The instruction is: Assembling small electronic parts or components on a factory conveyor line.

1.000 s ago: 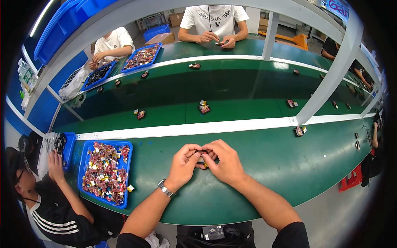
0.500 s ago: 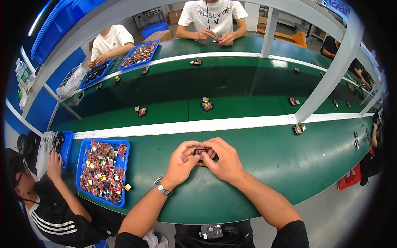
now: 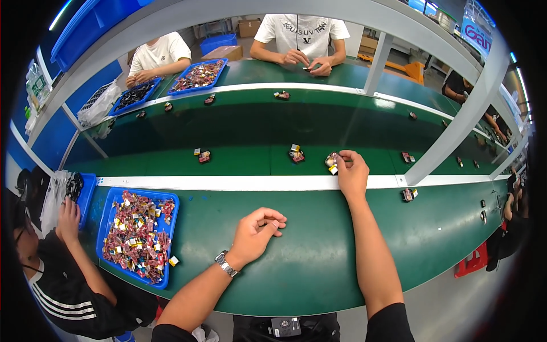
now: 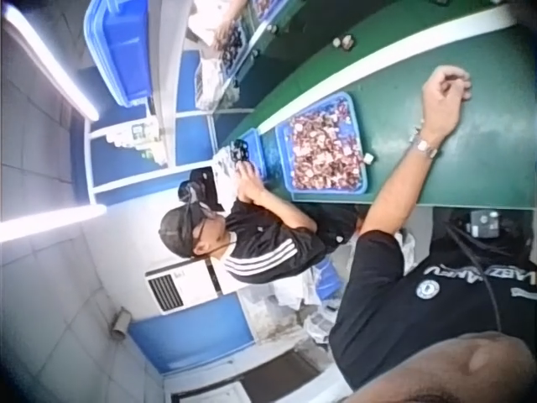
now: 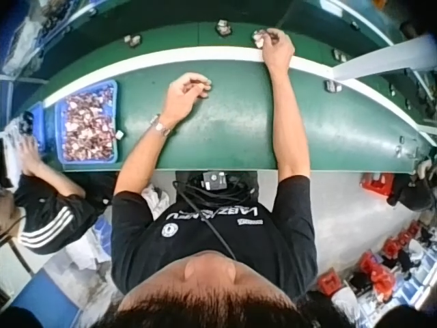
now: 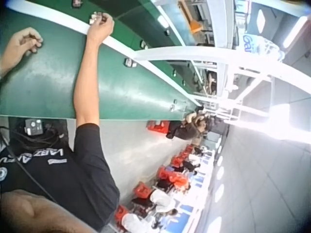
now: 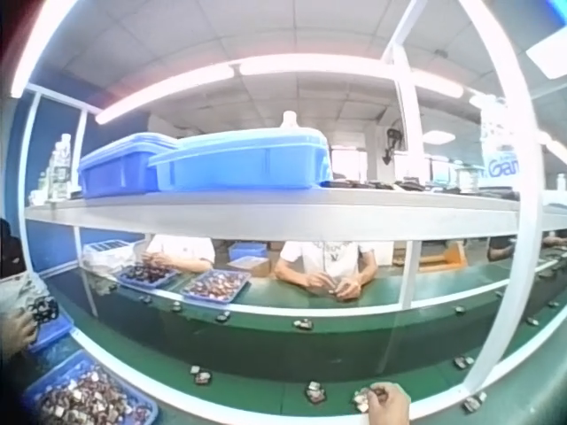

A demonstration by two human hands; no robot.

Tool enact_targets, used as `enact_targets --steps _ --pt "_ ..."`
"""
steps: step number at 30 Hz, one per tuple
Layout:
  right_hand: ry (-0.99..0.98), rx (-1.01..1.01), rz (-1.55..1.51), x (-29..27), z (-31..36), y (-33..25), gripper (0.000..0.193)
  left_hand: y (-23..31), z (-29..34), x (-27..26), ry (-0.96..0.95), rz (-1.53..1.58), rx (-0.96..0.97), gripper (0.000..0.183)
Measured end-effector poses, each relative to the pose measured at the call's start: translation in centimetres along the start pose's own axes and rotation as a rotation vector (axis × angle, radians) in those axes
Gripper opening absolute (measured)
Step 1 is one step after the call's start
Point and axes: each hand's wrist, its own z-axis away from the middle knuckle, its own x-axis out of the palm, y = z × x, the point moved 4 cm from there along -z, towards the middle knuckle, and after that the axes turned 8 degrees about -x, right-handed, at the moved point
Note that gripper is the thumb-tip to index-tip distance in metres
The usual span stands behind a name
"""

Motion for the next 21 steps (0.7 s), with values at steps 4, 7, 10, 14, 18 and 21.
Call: enact_targets --steps 4,7,10,14,18,21 --pt "0.079 -0.125 0.065 1.1 -1.5 0.5 0.019 -0.3 -0.3 0.2 -0.022 0.009 -0.003 0.013" --pt "0.036 -0.432 0.288 3.0 0.0 -4.4 0.035 -0.5 0.5 -0.6 0.001 -0.003 -0.014 0.013" --pt "-0.125 -0.428 0.387 6.5 2.0 -4.8 0.044 -0.3 0.3 -0.3 -0.010 -0.017 -0.010 0.012" --pt "-0.229 -0.273 0.531 7.9 1.6 -4.7 0.048 -0.2 0.3 -0.3 -0.019 0.001 -0.014 0.012" --pt "-0.132 -0.275 0.319 7.5 1.1 -3.3 0.051 0.1 0.0 -0.2 -0.037 0.030 -0.012 0.012" --pt "-0.115 -0.247 0.065 6.0 3.0 -4.2 0.052 0.3 0.0 -0.6 -0.020 0.034 -0.009 0.016"
